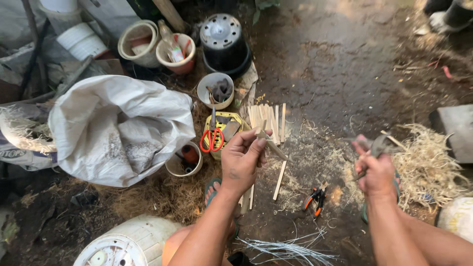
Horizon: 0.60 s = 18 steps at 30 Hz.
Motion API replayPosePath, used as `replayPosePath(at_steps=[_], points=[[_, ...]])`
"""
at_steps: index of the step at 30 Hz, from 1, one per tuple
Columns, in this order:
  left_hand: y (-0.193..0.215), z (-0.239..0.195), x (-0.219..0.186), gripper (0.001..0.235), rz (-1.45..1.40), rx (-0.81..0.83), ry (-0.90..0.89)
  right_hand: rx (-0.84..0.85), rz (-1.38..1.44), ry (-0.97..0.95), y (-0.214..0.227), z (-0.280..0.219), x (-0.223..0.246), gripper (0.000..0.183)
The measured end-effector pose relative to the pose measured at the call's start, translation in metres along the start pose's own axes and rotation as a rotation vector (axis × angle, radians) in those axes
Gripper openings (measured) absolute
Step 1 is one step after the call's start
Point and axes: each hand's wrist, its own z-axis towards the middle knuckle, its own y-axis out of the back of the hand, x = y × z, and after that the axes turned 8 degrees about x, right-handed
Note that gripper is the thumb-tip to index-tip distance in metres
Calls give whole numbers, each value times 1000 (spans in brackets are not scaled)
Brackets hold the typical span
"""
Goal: The person sits on the ground and assembles thin wooden sticks into a cross-shaped structure using metal wire. They wrap the wire around the intersection, then use pliers to tighten and trim the wire, and finally use a knife to trim excess wood.
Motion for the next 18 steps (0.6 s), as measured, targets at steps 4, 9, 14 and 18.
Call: replayPosePath(at_steps=[4,9,14,18], points=[[-2,-5,-9,23,39,30,-70,444,236,274,-56,-39,121,30],[-18,-13,-13,21,-11,30,-80,504,-93,179,-112,-86,217,63],[-19,-12,-6,25,64,38,5,646,312,-128,-148,-94,203,78],[-7,-4,-4,26,84,1,163,769,608,-261,-154,-93,164,76]])
